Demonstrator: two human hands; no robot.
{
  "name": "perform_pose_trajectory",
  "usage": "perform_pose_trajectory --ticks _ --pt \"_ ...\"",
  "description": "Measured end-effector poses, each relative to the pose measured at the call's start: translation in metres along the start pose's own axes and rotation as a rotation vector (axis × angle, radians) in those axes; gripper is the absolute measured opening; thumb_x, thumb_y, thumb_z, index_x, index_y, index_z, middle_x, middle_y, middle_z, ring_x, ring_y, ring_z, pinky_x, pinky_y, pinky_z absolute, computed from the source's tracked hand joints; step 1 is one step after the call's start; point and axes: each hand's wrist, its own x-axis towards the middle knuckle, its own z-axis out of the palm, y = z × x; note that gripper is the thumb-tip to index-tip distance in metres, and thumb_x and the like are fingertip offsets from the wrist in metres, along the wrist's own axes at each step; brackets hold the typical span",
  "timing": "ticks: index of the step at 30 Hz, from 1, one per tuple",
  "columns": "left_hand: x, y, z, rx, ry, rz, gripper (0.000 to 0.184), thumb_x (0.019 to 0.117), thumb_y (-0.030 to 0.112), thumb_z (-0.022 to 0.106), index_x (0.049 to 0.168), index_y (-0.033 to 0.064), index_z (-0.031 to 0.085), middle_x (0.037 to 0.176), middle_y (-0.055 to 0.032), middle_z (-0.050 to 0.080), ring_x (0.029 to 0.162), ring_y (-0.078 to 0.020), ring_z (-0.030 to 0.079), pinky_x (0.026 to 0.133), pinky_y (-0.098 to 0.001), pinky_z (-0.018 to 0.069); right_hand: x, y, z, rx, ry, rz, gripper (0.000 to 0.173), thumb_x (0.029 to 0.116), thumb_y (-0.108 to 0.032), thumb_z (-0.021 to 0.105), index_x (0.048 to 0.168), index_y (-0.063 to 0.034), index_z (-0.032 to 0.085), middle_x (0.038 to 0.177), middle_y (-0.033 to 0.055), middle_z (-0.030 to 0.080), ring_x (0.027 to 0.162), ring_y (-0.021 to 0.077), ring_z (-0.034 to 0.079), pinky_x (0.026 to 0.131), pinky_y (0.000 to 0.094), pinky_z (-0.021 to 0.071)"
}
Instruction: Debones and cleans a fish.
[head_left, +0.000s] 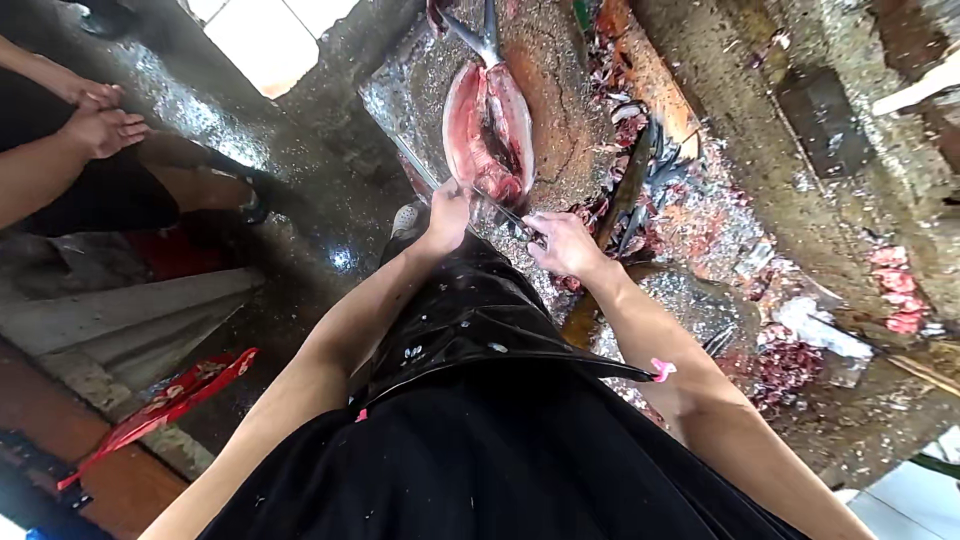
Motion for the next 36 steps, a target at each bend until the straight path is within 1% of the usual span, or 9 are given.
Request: perform_pose_trajectory --ticks 4,7,9,11,14,16,21,29,36 --pt "-0.005 0.015 0.004 -0.187 -0.049 -0.283 0.029 0.1063 0.003 0.041 0.132 0.0017 0.054 0.12 -0.0144 0.065 0.104 -0.0243 0.067 0.089 -0.0483 0.0582 0.0 0.035 0.026 -0.071 0.168 -0.172 0.049 0.0851 -0.009 0.068 0.133 -0.0016 0.065 0.123 0.0205 0.068 0.112 0.038 0.066 0.102 0.0555 0.0486" --pt "0.003 0.017 -0.005 -0.179 -0.163 -0.361 0.033 0.1027 0.001 0.042 0.135 0.0019 0.051 0.126 -0.0148 0.064 0.109 -0.0261 0.067 0.091 -0.0499 0.0575 -0.016 0.055 0.042 -0.091 0.378 -0.157 0.05 0.0869 -0.026 0.069 0.132 -0.0036 0.066 0.123 0.019 0.069 0.112 0.0362 0.066 0.1 0.0558 0.0478" --pt "0.01 0.021 -0.013 -0.075 -0.167 -0.281 0.026 0.1026 0.009 0.056 0.126 -0.0016 0.058 0.116 -0.0141 0.069 0.103 -0.0232 0.069 0.089 -0.0456 0.0586 -0.041 0.062 0.045 -0.107 0.396 0.186 0.062 0.0831 -0.048 0.071 0.129 -0.0062 0.067 0.123 0.018 0.069 0.11 0.0371 0.067 0.097 0.0622 0.0485" --pt "0.023 0.025 -0.024 -0.122 -0.131 -0.206 0.029 0.1035 0.014 0.056 0.128 -0.0013 0.058 0.114 -0.0135 0.07 0.103 -0.022 0.069 0.091 -0.0439 0.0583 -0.061 0.053 0.04 -0.034 0.245 0.549 0.057 0.0802 -0.047 0.075 0.121 -0.0083 0.071 0.112 0.0197 0.072 0.102 0.0423 0.069 0.09 0.0703 0.0493" --pt "0.03 0.035 -0.034 -0.247 -0.214 -0.163 0.035 0.0876 -0.005 0.063 0.122 -0.0021 0.06 0.109 -0.0139 0.071 0.097 -0.0226 0.071 0.086 -0.0427 0.0598 -0.072 -0.001 0.021 0.393 0.343 0.488 0.03 0.0863 -0.025 0.073 0.11 -0.0076 0.077 0.083 0.0085 0.075 0.069 0.0214 0.07 0.068 0.0476 0.0586" --pt "0.026 0.033 -0.035 -0.261 -0.32 -0.197 0.043 0.0825 -0.009 0.065 0.125 -0.0022 0.058 0.113 -0.0147 0.07 0.101 -0.0241 0.07 0.09 -0.0437 0.0595 -0.061 -0.045 0.011 0.846 0.366 0.34 0.022 0.0955 -0.012 0.067 0.114 -0.0042 0.075 0.083 0.0044 0.075 0.061 0.0114 0.066 0.059 0.033 0.0591" --pt "0.028 0.033 -0.025 -0.329 -0.407 -0.212 0.027 0.0975 0.014 0.055 0.12 0.001 0.061 0.106 -0.0144 0.072 0.097 -0.0247 0.072 0.088 -0.0445 0.0605 0.006 -0.082 0.005 1.494 0.276 0.249 0.02 0.1 -0.012 0.061 0.106 0.0018 0.074 0.084 0.006 0.072 0.061 0.0104 0.06 0.055 0.0266 0.0529" --pt "0.03 0.037 -0.011 -0.235 -0.181 -0.202 0.03 0.1027 0.022 0.06 0.119 -0.0027 0.064 0.106 -0.0171 0.073 0.095 -0.0278 0.073 0.084 -0.0467 0.0621 0.027 -0.082 0.008 1.222 0.275 0.327 0.018 0.0996 -0.014 0.065 0.098 -0.002 0.078 0.078 0.0052 0.07 0.051 0.0088 0.051 0.046 0.0264 0.0448" --pt "0.028 0.036 0.003 -0.124 0.04 -0.202 0.03 0.0987 0.023 0.069 0.115 -0.002 0.066 0.102 -0.016 0.074 0.09 -0.0252 0.073 0.079 -0.0437 0.062 -0.032 -0.071 0.024 0.799 0.236 0.274 0.017 0.0936 -0.023 0.077 0.106 -0.0118 0.079 0.082 0.0026 0.076 0.061 0.0112 0.068 0.058 0.0337 0.0591"
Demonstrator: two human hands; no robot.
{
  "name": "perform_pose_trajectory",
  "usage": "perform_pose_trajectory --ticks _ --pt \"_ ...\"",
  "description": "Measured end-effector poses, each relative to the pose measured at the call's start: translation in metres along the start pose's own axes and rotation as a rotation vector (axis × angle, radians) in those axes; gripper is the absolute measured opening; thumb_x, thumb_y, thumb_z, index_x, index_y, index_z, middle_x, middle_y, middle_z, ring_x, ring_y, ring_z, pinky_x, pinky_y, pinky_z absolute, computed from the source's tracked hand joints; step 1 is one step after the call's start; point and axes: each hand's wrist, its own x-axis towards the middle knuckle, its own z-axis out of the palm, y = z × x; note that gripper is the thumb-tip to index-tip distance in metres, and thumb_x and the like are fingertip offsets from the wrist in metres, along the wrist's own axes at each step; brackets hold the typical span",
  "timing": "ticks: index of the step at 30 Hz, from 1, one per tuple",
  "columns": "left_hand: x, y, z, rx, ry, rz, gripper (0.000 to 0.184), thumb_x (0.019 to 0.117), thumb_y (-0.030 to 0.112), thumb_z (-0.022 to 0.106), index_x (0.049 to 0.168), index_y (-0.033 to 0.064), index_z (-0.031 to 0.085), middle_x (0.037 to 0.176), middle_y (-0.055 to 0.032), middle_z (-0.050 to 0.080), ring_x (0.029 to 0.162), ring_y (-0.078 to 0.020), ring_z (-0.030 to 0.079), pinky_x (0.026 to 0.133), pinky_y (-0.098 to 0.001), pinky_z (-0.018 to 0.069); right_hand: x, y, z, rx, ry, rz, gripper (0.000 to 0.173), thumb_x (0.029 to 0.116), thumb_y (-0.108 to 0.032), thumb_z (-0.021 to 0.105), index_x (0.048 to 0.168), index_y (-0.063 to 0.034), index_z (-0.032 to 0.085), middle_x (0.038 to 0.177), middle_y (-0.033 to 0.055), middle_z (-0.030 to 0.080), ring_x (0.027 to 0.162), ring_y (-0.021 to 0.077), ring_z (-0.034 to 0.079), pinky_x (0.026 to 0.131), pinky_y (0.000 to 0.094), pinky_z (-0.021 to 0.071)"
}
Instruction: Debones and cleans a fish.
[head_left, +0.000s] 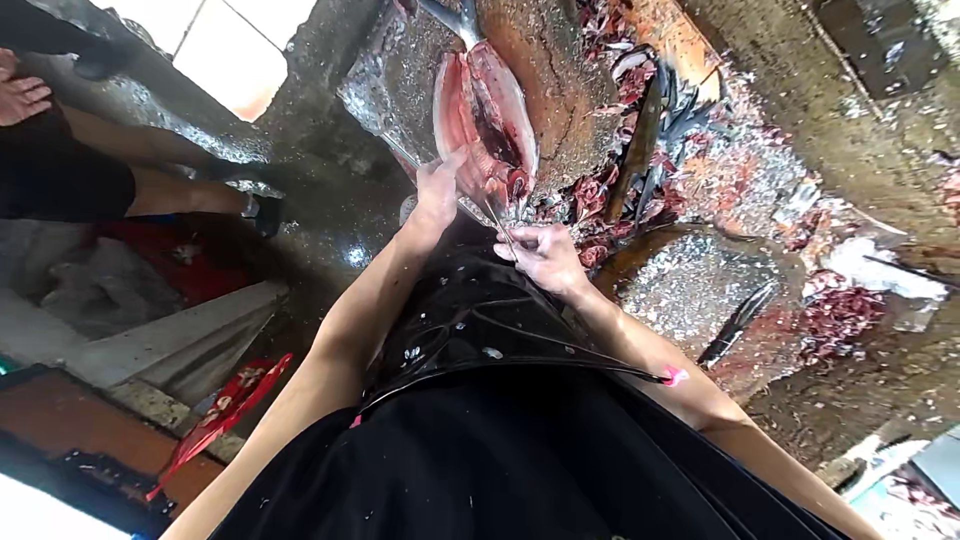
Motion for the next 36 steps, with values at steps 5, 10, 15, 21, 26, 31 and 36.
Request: perform_pose_trajectory --ticks 5,10,15,21,26,31,36 --pt "0.001 -0.001 -0.017 -0.065 -0.158 -0.002 0.03 0.1001 0.019 0.066 0.121 -0.0013 0.063 0.107 -0.0154 0.073 0.096 -0.0253 0.072 0.084 -0.0438 0.0612 -0.013 0.015 -0.012 -0.081 -0.026 -0.016 0.026 0.0889 -0.023 0.077 0.113 -0.013 0.078 0.08 0.0003 0.075 0.062 0.0094 0.067 0.06 0.0355 0.0592" --pt "-0.001 0.001 -0.023 -0.022 -0.208 0.012 0.025 0.094 0.001 0.06 0.119 -0.002 0.059 0.103 -0.0139 0.071 0.091 -0.0237 0.071 0.081 -0.0421 0.0611 0.027 0.019 -0.02 -0.622 0.163 -0.178 0.062 0.0804 -0.053 0.071 0.126 -0.0113 0.073 0.105 0.0093 0.074 0.09 0.0276 0.07 0.081 0.057 0.0538" --pt "-0.001 0.003 -0.02 0.0 -0.202 0.034 0.022 0.0977 0.003 0.056 0.119 -0.0017 0.059 0.104 -0.0144 0.071 0.091 -0.0239 0.071 0.08 -0.043 0.0611 0.059 0.014 -0.025 -0.777 0.26 -0.049 0.046 0.0949 -0.036 0.063 0.129 -0.0053 0.068 0.12 0.0186 0.071 0.105 0.039 0.069 0.095 0.063 0.0505" --pt "-0.008 0.016 -0.029 0.094 -0.229 0.051 0.03 0.097 0.004 0.062 0.126 -0.0034 0.06 0.111 -0.0149 0.07 0.098 -0.0257 0.071 0.085 -0.0457 0.0616 0.015 0.014 -0.053 -0.222 0.029 -0.009 0.019 0.0919 -0.028 0.073 0.099 -0.0111 0.077 0.078 0.0043 0.072 0.064 0.0179 0.066 0.059 0.043 0.0558" --pt "-0.005 0.012 -0.024 -0.013 -0.249 0.003 0.02 0.0953 0.001 0.059 0.115 -0.0031 0.06 0.099 -0.0136 0.07 0.088 -0.0241 0.071 0.082 -0.0432 0.0615 -0.015 0.013 -0.035 0.127 -0.113 -0.106 0.021 0.0911 -0.008 0.074 0.112 -0.0073 0.075 0.082 0.0038 0.074 0.057 0.0091 0.061 0.051 0.0256 0.0531" --pt "-0.007 0.013 -0.019 -0.032 -0.244 -0.006 0.018 0.0946 0.001 0.061 0.112 -0.0017 0.062 0.095 -0.0117 0.07 0.085 -0.0224 0.07 0.081 -0.0414 0.0609 -0.004 0.024 -0.027 0.021 -0.043 -0.117 0.024 0.0877 -0.015 0.08 0.111 -0.0095 0.076 0.079 0.0027 0.073 0.057 0.0098 0.063 0.054 0.0296 0.0552" --pt "-0.007 0.01 -0.016 -0.017 -0.276 0.035 0.021 0.0938 0.0 0.062 0.115 -0.0037 0.063 0.096 -0.0132 0.071 0.085 -0.0231 0.071 0.08 -0.0418 0.0618 0.028 0.029 -0.01 0.005 0.009 -0.148 0.03 0.0891 -0.025 0.077 0.112 -0.0063 0.076 0.082 0.0024 0.074 0.062 0.0057 0.063 0.062 0.0288 0.0566"
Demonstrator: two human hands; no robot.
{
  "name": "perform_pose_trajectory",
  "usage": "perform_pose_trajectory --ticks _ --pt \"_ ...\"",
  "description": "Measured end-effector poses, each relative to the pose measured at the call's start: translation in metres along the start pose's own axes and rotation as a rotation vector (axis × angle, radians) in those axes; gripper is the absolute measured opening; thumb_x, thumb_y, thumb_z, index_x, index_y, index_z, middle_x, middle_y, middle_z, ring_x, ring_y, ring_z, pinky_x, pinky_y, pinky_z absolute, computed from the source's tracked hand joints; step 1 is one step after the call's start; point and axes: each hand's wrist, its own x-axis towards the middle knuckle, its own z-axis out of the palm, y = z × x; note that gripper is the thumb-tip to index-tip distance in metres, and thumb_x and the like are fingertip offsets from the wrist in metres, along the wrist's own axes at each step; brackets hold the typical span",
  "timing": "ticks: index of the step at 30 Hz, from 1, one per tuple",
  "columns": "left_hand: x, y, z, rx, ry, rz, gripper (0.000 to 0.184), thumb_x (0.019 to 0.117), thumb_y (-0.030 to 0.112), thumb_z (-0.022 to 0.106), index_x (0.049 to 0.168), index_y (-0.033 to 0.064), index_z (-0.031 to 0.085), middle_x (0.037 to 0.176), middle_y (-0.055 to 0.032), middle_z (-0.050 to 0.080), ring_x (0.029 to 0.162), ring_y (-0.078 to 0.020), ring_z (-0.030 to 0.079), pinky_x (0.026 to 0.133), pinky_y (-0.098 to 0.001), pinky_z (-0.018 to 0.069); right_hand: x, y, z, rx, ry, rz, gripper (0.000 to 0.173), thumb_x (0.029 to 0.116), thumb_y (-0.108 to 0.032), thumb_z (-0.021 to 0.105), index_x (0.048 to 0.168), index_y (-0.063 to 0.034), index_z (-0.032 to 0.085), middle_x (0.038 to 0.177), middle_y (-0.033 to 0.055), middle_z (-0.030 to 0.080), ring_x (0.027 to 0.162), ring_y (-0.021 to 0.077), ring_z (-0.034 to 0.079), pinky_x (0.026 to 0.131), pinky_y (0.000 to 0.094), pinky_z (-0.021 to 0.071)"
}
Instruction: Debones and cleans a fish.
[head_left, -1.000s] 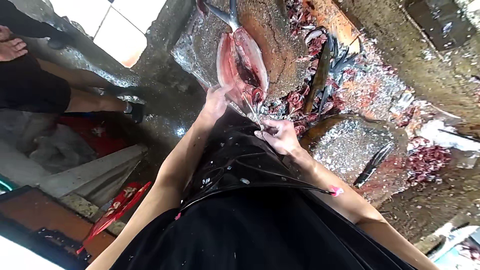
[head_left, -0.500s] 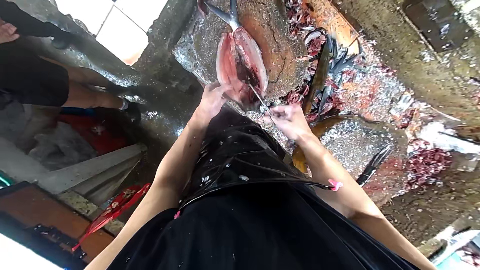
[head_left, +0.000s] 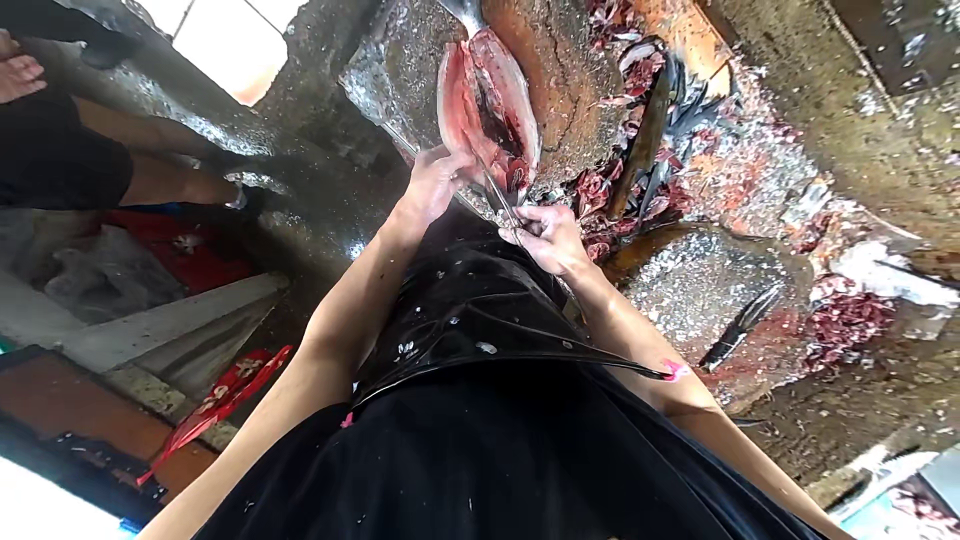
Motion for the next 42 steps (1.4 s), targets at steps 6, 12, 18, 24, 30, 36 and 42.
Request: perform_pose_trajectory --ticks 6,12,18,24,30,36,42 --pt "0.009 0.001 -0.005 0.018 -0.077 0.059 0.023 0.0945 0.002 0.062 0.117 -0.0035 0.063 0.1 -0.0134 0.072 0.088 -0.0236 0.072 0.08 -0.0417 0.0623 0.003 0.009 0.021 0.741 -0.075 0.005 0.021 0.0977 -0.009 0.06 0.113 0.0012 0.071 0.077 0.0025 0.066 0.057 0.0064 0.052 0.053 0.0234 0.0467" --pt "0.01 0.002 0.003 0.067 -0.176 0.089 0.029 0.0916 -0.001 0.066 0.12 -0.0051 0.063 0.107 -0.0158 0.072 0.094 -0.026 0.072 0.084 -0.0434 0.0626 -0.019 -0.017 0.01 0.985 -0.143 0.149 0.032 0.1065 -0.032 0.05 0.118 -0.008 0.068 0.074 -0.0022 0.059 0.053 0.0041 0.05 0.05 0.0196 0.0464" --pt "0.022 -0.005 0.004 0.093 -0.154 0.155 0.03 0.0894 0.0 0.069 0.119 -0.0059 0.064 0.105 -0.015 0.073 0.092 -0.024 0.072 0.082 -0.0426 0.0632 -0.026 -0.032 -0.005 0.814 -0.17 -0.2 0.032 0.0966 -0.028 0.072 0.118 -0.004 0.073 0.081 0.0017 0.067 0.059 0.0063 0.055 0.054 0.023 0.0488" --pt "0.012 -0.002 0.014 -0.1 -0.065 0.022 0.026 0.0919 -0.001 0.063 0.117 -0.0041 0.062 0.102 -0.0141 0.072 0.091 -0.0241 0.072 0.083 -0.0415 0.0617 -0.026 -0.018 -0.009 0.075 0.068 -0.105 0.023 0.091 -0.019 0.072 0.11 -0.0057 0.075 0.078 0.0021 0.073 0.055 0.0062 0.062 0.05 0.0257 0.0543" --pt "0.009 -0.005 0.012 -0.043 -0.108 0.026 0.026 0.0876 -0.005 0.066 0.114 -0.006 0.062 0.104 -0.0154 0.071 0.092 -0.0257 0.072 0.083 -0.0434 0.0628 -0.003 -0.002 0.001 0.042 0.078 -0.033 0.022 0.0953 -0.019 0.07 0.115 -0.0092 0.074 0.079 0.0041 0.074 0.053 0.0112 0.062 0.049 0.0301 0.0541" --pt "0.017 -0.009 -0.001 0.026 -0.218 0.133 0.024 0.087 -0.006 0.064 0.111 -0.0055 0.063 0.1 -0.0145 0.073 0.087 -0.0244 0.073 0.078 -0.0433 0.0635 -0.002 -0.011 0.002 0.643 -0.065 -0.017 0.02 0.0977 -0.004 0.06 0.114 -0.0006 0.072 0.075 0.0041 0.066 0.051 0.0062 0.048 0.046 0.0221 0.0431" --pt "0.022 -0.005 0.011 0.055 -0.276 0.141 0.027 0.086 -0.007 0.067 0.112 -0.0046 0.064 0.101 -0.0132 0.073 0.09 -0.0232 0.073 0.077 -0.0424 0.0636 -0.014 -0.024 -0.009 0.767 -0.08 -0.045 0.022 0.1016 -0.016 0.059 0.112 -0.0024 0.073 0.07 0.0022 0.06 0.051 0.0068 0.048 0.047 0.0216 0.043"
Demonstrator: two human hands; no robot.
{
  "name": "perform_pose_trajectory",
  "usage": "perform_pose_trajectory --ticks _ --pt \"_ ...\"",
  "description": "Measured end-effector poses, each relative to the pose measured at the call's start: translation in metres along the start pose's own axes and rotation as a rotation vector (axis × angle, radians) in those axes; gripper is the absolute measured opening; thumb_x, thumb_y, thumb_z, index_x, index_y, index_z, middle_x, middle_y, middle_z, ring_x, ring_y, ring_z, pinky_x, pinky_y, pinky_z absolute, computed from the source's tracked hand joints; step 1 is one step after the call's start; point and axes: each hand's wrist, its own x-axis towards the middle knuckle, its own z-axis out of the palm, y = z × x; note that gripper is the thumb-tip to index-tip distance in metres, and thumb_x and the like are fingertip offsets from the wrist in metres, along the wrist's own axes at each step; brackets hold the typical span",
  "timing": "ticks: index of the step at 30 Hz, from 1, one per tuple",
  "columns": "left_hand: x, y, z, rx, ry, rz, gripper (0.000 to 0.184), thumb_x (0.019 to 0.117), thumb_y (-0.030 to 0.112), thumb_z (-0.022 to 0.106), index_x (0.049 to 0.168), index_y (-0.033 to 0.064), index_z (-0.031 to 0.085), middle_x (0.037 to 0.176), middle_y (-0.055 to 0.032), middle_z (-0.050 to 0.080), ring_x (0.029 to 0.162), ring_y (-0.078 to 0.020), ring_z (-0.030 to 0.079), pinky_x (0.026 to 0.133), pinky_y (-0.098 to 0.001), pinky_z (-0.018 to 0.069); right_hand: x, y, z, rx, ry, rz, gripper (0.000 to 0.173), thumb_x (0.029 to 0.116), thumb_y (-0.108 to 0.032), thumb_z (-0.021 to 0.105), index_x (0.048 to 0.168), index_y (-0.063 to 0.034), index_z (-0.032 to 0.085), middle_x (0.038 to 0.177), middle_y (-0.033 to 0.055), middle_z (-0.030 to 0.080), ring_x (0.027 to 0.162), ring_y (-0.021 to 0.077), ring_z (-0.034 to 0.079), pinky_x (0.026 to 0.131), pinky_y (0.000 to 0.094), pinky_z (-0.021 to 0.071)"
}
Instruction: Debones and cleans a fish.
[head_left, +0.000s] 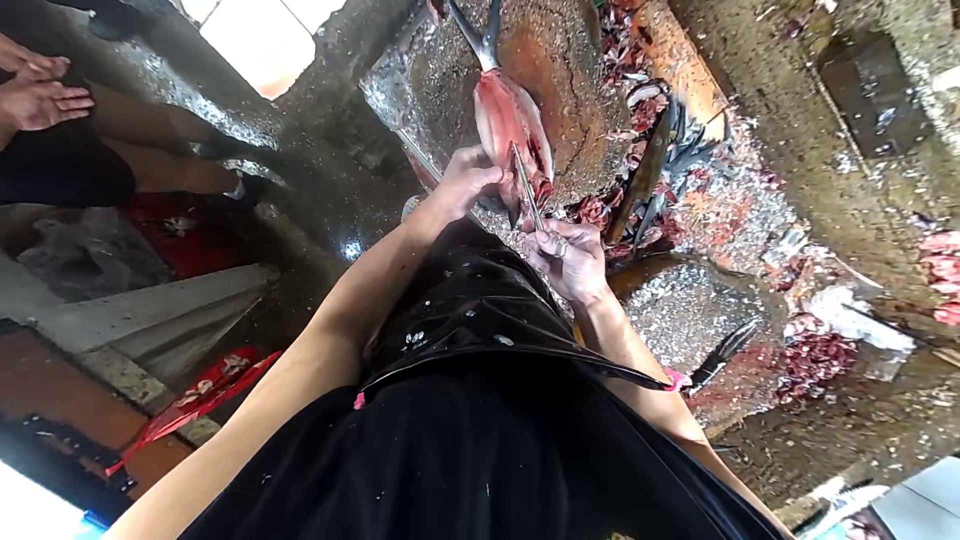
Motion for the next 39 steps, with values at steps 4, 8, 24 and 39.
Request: perform_pose_trajectory --ticks 4,8,24,39 --pt "0.006 -0.006 0.003 0.054 -0.004 0.001 0.026 0.0817 -0.006 0.071 0.107 -0.0052 0.065 0.096 -0.0139 0.074 0.086 -0.0237 0.074 0.076 -0.0431 0.0643 -0.006 -0.021 0.005 0.025 -0.088 -0.152 0.024 0.097 -0.022 0.071 0.116 -0.0069 0.075 0.083 0.0019 0.068 0.059 0.0055 0.054 0.052 0.0215 0.0461" --pt "0.002 -0.012 0.005 -0.104 0.132 -0.117 0.027 0.0892 0.001 0.068 0.114 -0.0053 0.061 0.099 -0.0166 0.072 0.087 -0.0268 0.073 0.078 -0.0454 0.0634 -0.011 -0.041 0.004 -0.389 -0.026 -0.261 0.027 0.0935 -0.015 0.071 0.117 -0.0017 0.072 0.094 0.0056 0.072 0.059 0.0071 0.058 0.05 0.0249 0.0515" --pt "0.007 -0.002 0.003 0.062 0.122 -0.026 0.027 0.0819 -0.006 0.071 0.108 -0.0057 0.064 0.099 -0.0163 0.073 0.089 -0.0269 0.073 0.077 -0.0454 0.0639 -0.009 0.003 -0.011 -0.348 0.049 -0.032 0.02 0.096 -0.002 0.064 0.115 -0.0021 0.072 0.075 0.0056 0.064 0.051 0.0082 0.049 0.045 0.0232 0.044" --pt "-0.006 0.005 0.009 -0.137 0.221 -0.245 0.022 0.0963 0.01 0.062 0.116 0.0003 0.06 0.104 -0.0147 0.071 0.093 -0.0261 0.072 0.083 -0.0454 0.0609 -0.11 0.067 -0.092 -1.436 0.406 0.34 0.057 0.0814 -0.053 0.07 0.118 -0.0094 0.075 0.107 0.0165 0.074 0.095 0.0344 0.071 0.086 0.0605 0.0546"
